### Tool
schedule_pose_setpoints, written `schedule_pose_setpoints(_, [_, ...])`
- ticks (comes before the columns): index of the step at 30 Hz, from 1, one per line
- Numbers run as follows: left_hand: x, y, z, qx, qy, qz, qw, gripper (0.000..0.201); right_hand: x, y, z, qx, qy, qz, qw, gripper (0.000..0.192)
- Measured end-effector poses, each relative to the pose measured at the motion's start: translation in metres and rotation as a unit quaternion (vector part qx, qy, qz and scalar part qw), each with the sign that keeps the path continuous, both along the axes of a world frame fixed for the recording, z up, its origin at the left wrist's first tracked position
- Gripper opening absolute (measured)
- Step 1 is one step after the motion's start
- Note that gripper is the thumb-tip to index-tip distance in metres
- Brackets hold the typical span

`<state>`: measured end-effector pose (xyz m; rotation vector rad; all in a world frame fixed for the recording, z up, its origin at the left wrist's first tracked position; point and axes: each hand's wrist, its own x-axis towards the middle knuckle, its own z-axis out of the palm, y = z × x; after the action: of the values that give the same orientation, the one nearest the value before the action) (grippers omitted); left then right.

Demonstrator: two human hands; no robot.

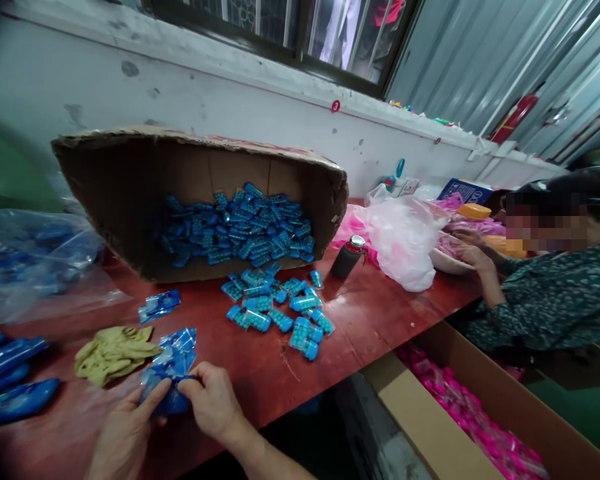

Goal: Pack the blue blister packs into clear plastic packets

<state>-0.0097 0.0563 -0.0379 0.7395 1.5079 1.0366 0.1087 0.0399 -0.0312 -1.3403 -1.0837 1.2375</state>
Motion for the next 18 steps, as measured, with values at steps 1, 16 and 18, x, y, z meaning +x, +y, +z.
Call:
schedule_pose_setpoints(1, [0.001, 0.0, -0.001, -0.007, -0.016, -0.004, 1.0, 0.038, 0.001, -0.002, 0.003, 0.016, -0.037, -0.004, 0.999, 0.015])
schedule_pose_setpoints(16, [0.007, -0.009, 0.011, -0.064, -0.191, -0.013, 0.979, 0.033, 0.05, -0.018, 0.019, 0.176, -0.268, -0.046, 0.946, 0.02])
schedule_pose_setpoints(18, [0.003, -0.009, 0.007, -0.061, -0.2, -0.013, 0.978, 0.032, 0.088, -0.02, 0.017, 0.18, -0.353, -0.181, 0.9, 0.021])
